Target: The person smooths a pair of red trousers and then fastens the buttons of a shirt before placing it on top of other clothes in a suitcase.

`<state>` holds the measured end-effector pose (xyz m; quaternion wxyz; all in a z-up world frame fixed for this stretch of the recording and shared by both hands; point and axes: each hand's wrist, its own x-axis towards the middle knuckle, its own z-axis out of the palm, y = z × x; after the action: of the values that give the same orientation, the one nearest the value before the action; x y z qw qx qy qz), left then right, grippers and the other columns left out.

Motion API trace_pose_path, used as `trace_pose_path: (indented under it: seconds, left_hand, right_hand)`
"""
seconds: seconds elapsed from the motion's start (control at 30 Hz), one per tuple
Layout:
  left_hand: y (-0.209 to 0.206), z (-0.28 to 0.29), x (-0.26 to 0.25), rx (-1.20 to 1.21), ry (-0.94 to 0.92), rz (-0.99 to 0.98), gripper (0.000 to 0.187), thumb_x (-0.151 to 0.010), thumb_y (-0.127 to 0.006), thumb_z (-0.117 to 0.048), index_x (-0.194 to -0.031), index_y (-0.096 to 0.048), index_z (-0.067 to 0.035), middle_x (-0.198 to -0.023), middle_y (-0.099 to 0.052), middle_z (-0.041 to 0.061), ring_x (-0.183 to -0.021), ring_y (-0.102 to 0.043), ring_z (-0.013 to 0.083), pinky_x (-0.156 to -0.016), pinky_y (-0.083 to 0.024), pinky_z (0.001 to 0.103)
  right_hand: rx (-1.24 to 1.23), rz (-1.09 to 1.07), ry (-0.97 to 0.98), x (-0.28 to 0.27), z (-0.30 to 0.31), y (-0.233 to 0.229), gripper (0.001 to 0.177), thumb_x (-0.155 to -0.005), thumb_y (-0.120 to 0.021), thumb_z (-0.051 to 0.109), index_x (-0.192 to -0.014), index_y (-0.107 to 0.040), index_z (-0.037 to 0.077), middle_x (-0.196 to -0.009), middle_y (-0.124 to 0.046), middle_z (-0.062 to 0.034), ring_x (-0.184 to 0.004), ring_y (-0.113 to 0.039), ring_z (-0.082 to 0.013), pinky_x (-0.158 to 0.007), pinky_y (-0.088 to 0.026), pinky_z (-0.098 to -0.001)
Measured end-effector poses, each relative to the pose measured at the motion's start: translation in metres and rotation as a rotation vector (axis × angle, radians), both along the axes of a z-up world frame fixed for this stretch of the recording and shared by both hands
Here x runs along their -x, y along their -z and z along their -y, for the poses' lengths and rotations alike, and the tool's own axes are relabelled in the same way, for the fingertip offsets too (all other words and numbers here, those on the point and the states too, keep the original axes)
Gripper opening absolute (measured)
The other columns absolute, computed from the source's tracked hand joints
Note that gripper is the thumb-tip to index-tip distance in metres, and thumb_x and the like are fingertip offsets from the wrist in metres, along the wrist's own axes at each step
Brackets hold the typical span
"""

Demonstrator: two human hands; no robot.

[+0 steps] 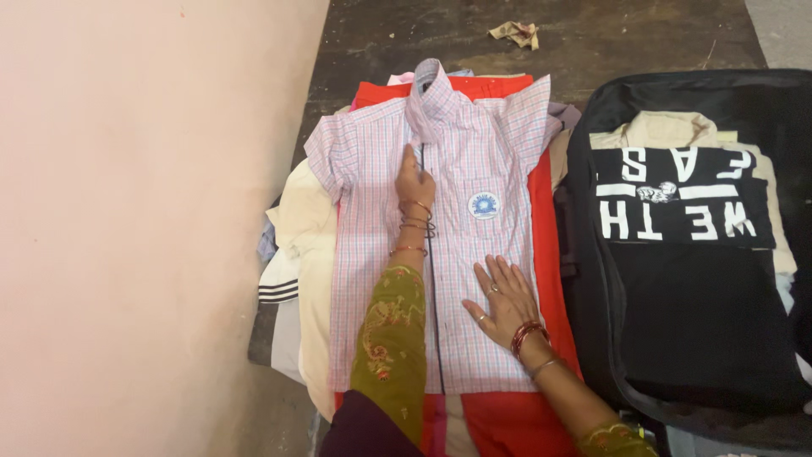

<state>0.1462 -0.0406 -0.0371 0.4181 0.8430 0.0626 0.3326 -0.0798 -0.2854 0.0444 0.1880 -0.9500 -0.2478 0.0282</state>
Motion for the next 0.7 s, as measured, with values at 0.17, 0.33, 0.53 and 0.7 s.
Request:
trace_pose_path:
  seconds: [0.17, 0.33, 0.53, 0.7]
  left_hand:
    - [-0.025, 0.006, 0.045, -0.415, 0.172, -0.166, 0.054, -0.092, -0.063, -0.022, -0.140, -0.054, 0.001, -0.140, -0.060, 0.024, -0.131, -0.054, 0.0410, -0.110, -0.044, 0.048]
    - [-0.030, 0.003, 0.050, -0.486, 0.211, -0.140, 0.059, -0.095, -0.065, -0.028, -0.141, -0.052, 0.007, -0.143, -0.054, 0.026, -0.133, -0.051, 0.0437, -0.112, -0.039, 0.052]
    - [-0.033, 0.009, 0.036, -0.316, 0.047, -0.172, 0.039, -0.094, -0.060, -0.017, -0.131, -0.063, -0.006, -0.153, -0.050, 0.024, -0.135, -0.052, 0.0433, -0.115, -0.044, 0.048]
    - [-0.070, 0.022, 0.000, -0.726, -0.018, -0.391, 0.050, -0.084, -0.068, -0.026, -0.133, -0.062, -0.017, -0.136, -0.057, 0.019, -0.127, -0.054, 0.0379, -0.105, -0.043, 0.051]
  right_hand:
    - [-0.031, 0.037, -0.001, -0.004, 0.001, 0.003, 0.076, -0.095, -0.050, 0.057, -0.151, -0.043, 0.006, -0.161, -0.033, -0.0216, -0.152, -0.024, -0.0346, -0.124, -0.014, -0.0459]
    - [-0.020, 0.008, 0.008, 0.000, 0.001, -0.001, 0.076, -0.095, -0.051, 0.056, -0.151, -0.042, 0.006, -0.161, -0.032, -0.0209, -0.152, -0.024, -0.0342, -0.124, -0.013, -0.0459]
    - [-0.011, -0.003, 0.005, 0.001, -0.001, -0.008, 0.075, -0.095, -0.051, 0.055, -0.151, -0.042, 0.005, -0.160, -0.032, -0.0211, -0.151, -0.024, -0.0338, -0.124, -0.013, -0.0450]
    - [-0.018, -0.034, 0.002, 0.000, 0.001, -0.010, 0.075, -0.096, -0.050, 0.056, -0.150, -0.043, 0.005, -0.159, -0.034, -0.0216, -0.151, -0.025, -0.0332, -0.124, -0.013, -0.0454]
